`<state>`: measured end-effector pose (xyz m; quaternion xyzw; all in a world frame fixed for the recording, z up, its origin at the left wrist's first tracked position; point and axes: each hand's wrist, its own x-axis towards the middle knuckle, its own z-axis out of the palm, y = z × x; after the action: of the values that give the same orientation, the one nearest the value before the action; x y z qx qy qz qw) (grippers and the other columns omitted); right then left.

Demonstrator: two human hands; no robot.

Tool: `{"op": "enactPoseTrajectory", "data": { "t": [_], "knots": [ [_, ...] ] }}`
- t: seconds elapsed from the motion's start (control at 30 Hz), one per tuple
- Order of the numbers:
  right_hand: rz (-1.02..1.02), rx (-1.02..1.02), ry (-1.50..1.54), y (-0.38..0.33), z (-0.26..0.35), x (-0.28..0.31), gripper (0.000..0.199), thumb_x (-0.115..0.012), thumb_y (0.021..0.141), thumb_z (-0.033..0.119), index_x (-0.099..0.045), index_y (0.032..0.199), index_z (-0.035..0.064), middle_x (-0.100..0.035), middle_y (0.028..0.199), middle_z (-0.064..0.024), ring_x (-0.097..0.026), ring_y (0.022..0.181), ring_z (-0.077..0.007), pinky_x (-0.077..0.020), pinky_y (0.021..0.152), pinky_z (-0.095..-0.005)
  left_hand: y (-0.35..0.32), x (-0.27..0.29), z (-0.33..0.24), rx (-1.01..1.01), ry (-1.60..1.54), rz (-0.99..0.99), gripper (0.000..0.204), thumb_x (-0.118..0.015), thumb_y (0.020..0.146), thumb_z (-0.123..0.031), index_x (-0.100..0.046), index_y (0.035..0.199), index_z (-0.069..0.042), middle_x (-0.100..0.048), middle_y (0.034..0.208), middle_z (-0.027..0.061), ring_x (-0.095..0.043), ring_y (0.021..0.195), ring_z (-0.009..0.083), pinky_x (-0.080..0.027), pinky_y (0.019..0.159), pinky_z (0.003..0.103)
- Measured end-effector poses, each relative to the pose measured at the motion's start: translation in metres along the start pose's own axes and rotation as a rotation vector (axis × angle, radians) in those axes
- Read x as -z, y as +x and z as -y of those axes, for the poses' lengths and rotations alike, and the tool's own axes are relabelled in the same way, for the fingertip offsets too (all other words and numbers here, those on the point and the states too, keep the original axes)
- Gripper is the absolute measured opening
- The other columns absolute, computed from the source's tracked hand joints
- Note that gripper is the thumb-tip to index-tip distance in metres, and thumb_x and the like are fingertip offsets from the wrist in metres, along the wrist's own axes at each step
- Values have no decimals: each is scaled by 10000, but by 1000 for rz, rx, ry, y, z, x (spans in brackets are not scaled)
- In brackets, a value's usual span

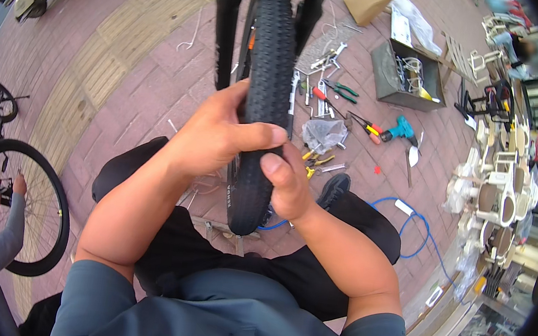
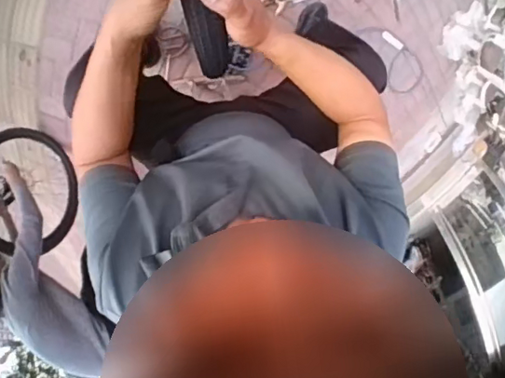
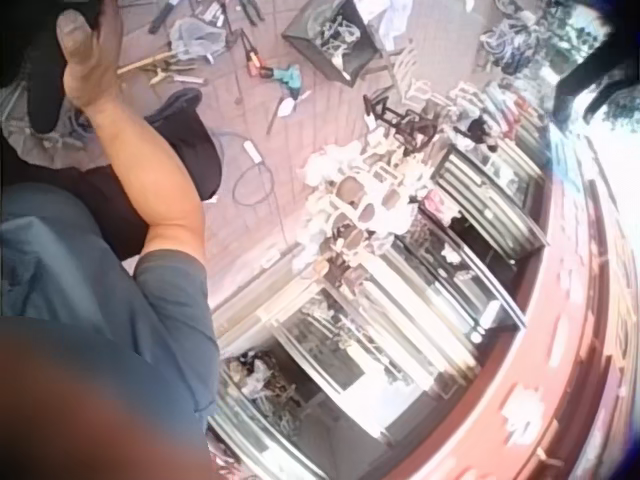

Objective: The person assembles a bicycle by attaching the front wheel, adjusting the handlebars, and securing the rear wheel. They use tools such as a screwdriver and wrench to tighten bolts and align components.

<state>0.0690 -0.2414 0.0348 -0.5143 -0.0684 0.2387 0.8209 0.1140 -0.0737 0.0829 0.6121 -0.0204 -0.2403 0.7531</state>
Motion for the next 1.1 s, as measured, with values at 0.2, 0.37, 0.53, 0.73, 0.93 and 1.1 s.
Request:
{"op": "enactPoseTrajectory", "data": {
  "t": [0.2,0.37,0.53,0.73,0.93,1.1],
  "knots": [
    [-24,81,26,4,-6,-3,631,-648,878,465,-552,1297,4,-584,1018,-31,-548,927,-113,-458,798,-279,2,2,-3,47,56,-58,509,-780,743,-227,-650,1139,66,-707,1041,129,-695,934,215,-541,917,350],
    [-54,121,45,7,-7,-6,607,-640,880,446,-555,1289,6,-584,1009,-34,-547,929,-126,-456,838,-291,2,-2,-3,39,62,-82,519,-781,722,-230,-659,1126,72,-710,1051,143,-700,930,225,-554,898,355],
    [-53,141,22,8,-10,-6,604,-638,881,446,-561,1276,-4,-585,1006,-39,-544,927,-130,-458,835,-296,1,-2,-4,57,70,-114,519,-782,705,-219,-664,1117,71,-712,1038,142,-700,924,225,-556,893,352],
    [-37,111,-71,10,-14,1,617,-620,891,450,-563,1296,-12,-616,1076,-82,-575,985,-165,-472,885,-324,-2,0,-2,109,71,-140,508,-787,689,-207,-669,1100,68,-713,1008,135,-701,893,220,-561,869,340],
    [-87,234,-37,12,-19,-16,682,-596,954,531,-528,1342,-26,-601,1129,-74,-563,986,-132,-463,876,-282,5,11,-12,72,110,-53,548,-786,675,-264,-664,1096,65,-713,976,129,-697,893,222,-540,887,334],
    [-139,140,-2,-9,-56,2,708,-429,1045,601,-504,1337,-40,-643,1162,-91,-626,990,-138,-514,871,-284,4,16,-8,75,99,-40,576,-791,678,-266,-642,1128,61,-705,1016,133,-694,902,223,-542,886,334]
  ]
}}
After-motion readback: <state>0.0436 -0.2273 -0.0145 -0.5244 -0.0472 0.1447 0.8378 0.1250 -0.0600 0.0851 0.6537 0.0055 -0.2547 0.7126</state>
